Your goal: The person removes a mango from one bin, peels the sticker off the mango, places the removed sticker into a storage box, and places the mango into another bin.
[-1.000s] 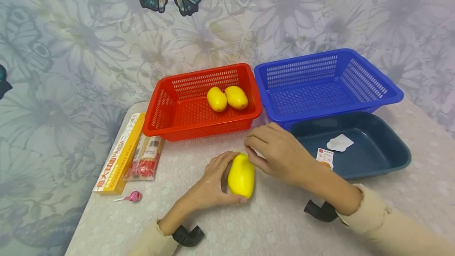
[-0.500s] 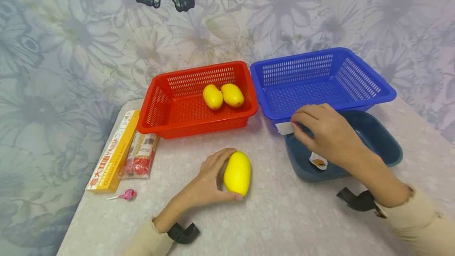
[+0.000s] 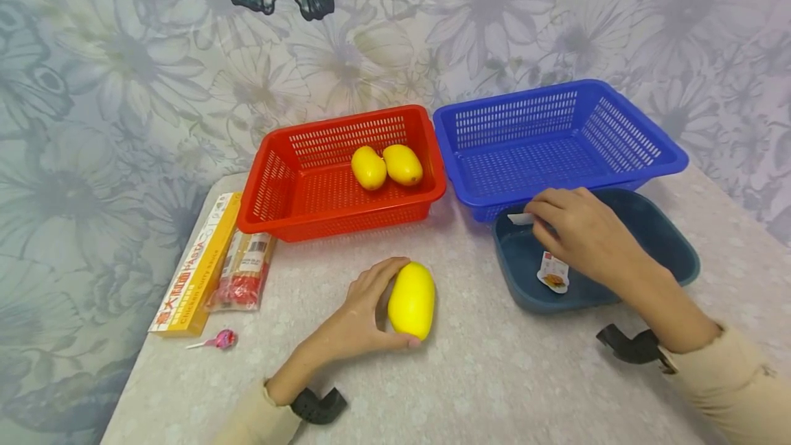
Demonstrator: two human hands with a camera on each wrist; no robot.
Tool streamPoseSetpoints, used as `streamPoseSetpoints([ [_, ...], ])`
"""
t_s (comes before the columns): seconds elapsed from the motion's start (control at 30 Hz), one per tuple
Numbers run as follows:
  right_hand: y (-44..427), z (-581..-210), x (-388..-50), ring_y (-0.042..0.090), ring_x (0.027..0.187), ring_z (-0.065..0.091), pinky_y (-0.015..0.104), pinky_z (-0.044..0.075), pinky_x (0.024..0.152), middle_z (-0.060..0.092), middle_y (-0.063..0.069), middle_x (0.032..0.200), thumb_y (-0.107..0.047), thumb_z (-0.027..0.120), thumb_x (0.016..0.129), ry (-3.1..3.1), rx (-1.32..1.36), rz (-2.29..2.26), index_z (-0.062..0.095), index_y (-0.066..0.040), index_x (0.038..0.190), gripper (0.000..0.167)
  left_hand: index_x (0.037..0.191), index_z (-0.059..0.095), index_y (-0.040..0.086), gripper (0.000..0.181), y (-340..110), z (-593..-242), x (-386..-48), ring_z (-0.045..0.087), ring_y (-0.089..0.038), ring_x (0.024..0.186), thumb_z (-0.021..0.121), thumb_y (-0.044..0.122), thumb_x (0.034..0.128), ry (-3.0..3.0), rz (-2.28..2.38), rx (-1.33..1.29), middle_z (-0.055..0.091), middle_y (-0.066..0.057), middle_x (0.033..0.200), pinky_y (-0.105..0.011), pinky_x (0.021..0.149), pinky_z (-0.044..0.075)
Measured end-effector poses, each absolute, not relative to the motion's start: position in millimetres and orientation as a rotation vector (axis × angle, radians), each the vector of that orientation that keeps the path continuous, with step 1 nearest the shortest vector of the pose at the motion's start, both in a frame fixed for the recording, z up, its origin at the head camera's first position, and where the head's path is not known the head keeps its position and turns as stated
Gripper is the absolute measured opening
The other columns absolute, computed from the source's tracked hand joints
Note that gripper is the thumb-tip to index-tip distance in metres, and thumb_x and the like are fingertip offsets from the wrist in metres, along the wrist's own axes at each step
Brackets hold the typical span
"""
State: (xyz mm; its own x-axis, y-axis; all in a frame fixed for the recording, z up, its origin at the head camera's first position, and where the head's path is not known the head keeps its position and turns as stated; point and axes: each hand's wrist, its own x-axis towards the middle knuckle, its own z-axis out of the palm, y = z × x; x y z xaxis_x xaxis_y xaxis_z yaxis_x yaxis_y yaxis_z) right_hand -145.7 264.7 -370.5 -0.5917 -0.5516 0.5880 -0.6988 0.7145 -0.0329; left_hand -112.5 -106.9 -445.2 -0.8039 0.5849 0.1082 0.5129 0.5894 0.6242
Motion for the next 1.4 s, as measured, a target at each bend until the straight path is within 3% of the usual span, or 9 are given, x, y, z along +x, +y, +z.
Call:
streamPoseSetpoints([
  [0.13,267,-372,-146,0.026,0.075,0.062,0.045,0.049,0.065,0.068,0.011,0.089,-0.051,0.034,0.106,-2.374,0.910,0.355,0.071,0.000,0.093,0.065,0.156,0.025,0.032,0.110,-107,-445,-113,0.028,-0.013,0.139,0.080,0.069,0.0682,2.700,1.014,0.941,0.025,0.011,0.157,-0.046,0.108,0.027],
  [0.23,269,-372,-146,0.020,0.067,0.057,0.040,0.048,0.057,0.066,0.007,0.082,-0.030,0.062,0.101,-2.376,0.915,0.361,0.072,0.000,0.088,0.035,0.156,0.025,0.032,0.110,-108,-444,-113,0.027,-0.012,0.140,0.079,0.070,0.0683,2.699,1.010,0.940,0.024,0.012,0.157,-0.046,0.110,0.025],
  [0.3,271,-372,-146,0.016,0.063,0.053,0.035,0.046,0.053,0.064,0.004,0.078,-0.009,0.076,0.088,-2.391,0.937,0.359,0.074,0.001,0.086,0.011,0.156,0.025,0.031,0.110,-108,-443,-113,0.027,-0.012,0.140,0.079,0.070,0.0684,2.703,1.004,0.945,0.024,0.012,0.157,-0.046,0.110,0.025],
  [0.33,271,-372,-146,0.014,0.061,0.051,0.033,0.045,0.051,0.064,0.003,0.077,-0.001,0.081,0.080,-2.404,0.945,0.356,0.074,0.001,0.086,0.009,0.156,0.025,0.031,0.111,-108,-443,-113,0.027,-0.013,0.140,0.079,0.071,0.0684,2.706,1.001,0.948,0.025,0.011,0.157,-0.046,0.110,0.025],
  [0.37,272,-372,-145,0.013,0.061,0.050,0.031,0.044,0.050,0.064,0.003,0.077,0.008,0.082,0.071,-2.421,0.950,0.356,0.075,0.002,0.087,0.018,0.156,0.025,0.030,0.111,-108,-443,-114,0.027,-0.014,0.141,0.079,0.070,0.0685,2.708,0.998,0.952,0.025,0.010,0.157,-0.047,0.110,0.026],
  [0.43,272,-372,-144,0.013,0.063,0.050,0.031,0.044,0.051,0.064,0.003,0.078,0.014,0.081,0.067,-2.459,0.941,0.350,0.075,0.002,0.090,0.026,0.157,0.025,0.028,0.112,-108,-442,-114,0.028,-0.015,0.141,0.079,0.070,0.0685,2.713,0.996,0.962,0.025,0.009,0.158,-0.048,0.110,0.026],
  [0.7,266,-371,-139,0.028,0.079,0.064,0.046,0.053,0.068,0.071,0.013,0.098,0.009,0.074,0.074,-2.514,0.884,0.342,0.074,0.002,0.101,0.028,0.157,0.026,0.026,0.112,-107,-441,-114,0.027,-0.015,0.142,0.080,0.069,0.0685,2.710,0.995,0.959,0.025,0.009,0.158,-0.048,0.110,0.026],
  [1.1,242,-352,-147,0.022,0.082,0.064,0.044,0.052,0.069,0.070,0.008,0.101,-0.003,0.073,0.081,-2.457,0.967,0.379,0.074,-0.002,0.106,0.024,0.158,0.024,0.026,0.112,-106,-444,-112,0.025,-0.015,0.143,0.080,0.068,0.0693,2.693,1.003,0.950,0.023,0.009,0.159,-0.050,0.111,0.025],
  [1.4,212,-339,-166,0.029,0.095,0.066,0.050,0.054,0.083,0.070,0.010,0.106,-0.006,0.073,0.086,-2.503,1.027,0.408,0.074,-0.003,0.108,0.022,0.159,0.021,0.025,0.115,-107,-442,-111,0.026,-0.019,0.141,0.081,0.066,0.0696,2.673,1.002,0.942,0.023,0.012,0.162,-0.049,0.109,0.028],
])
